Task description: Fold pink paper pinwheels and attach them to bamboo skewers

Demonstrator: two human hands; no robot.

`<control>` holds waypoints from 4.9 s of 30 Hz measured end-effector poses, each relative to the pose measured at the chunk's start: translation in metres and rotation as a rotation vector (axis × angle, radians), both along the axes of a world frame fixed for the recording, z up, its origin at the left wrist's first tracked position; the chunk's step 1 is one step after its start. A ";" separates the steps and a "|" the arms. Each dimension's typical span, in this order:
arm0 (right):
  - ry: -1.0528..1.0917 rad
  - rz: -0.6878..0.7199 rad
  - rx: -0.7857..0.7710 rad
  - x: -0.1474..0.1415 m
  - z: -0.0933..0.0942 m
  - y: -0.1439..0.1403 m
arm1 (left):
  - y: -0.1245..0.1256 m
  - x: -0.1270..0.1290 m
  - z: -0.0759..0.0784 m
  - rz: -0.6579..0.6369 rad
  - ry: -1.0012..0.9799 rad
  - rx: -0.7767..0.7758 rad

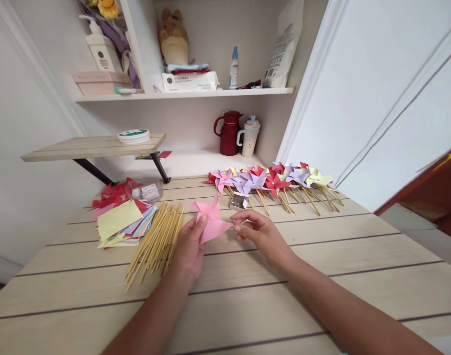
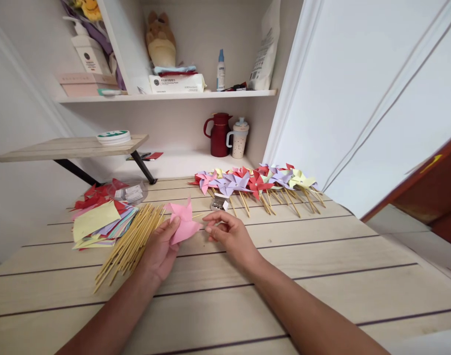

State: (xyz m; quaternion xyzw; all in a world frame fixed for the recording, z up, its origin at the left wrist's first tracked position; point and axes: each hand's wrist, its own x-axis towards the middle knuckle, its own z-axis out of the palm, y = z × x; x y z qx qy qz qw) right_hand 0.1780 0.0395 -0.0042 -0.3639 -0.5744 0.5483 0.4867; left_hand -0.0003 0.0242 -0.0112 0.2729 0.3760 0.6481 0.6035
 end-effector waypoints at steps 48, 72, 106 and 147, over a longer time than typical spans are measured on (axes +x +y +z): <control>-0.426 -0.245 0.287 -0.004 0.000 -0.009 | -0.011 0.013 -0.002 0.032 0.666 0.164; -0.421 -0.285 0.415 -0.005 0.006 -0.014 | -0.012 0.014 0.000 0.047 0.748 0.199; 0.028 0.076 -0.175 -0.007 0.009 -0.012 | -0.011 0.012 0.000 0.156 0.582 0.131; -0.042 -0.071 -0.186 -0.004 0.006 -0.009 | -0.011 0.007 -0.003 -0.271 0.409 0.108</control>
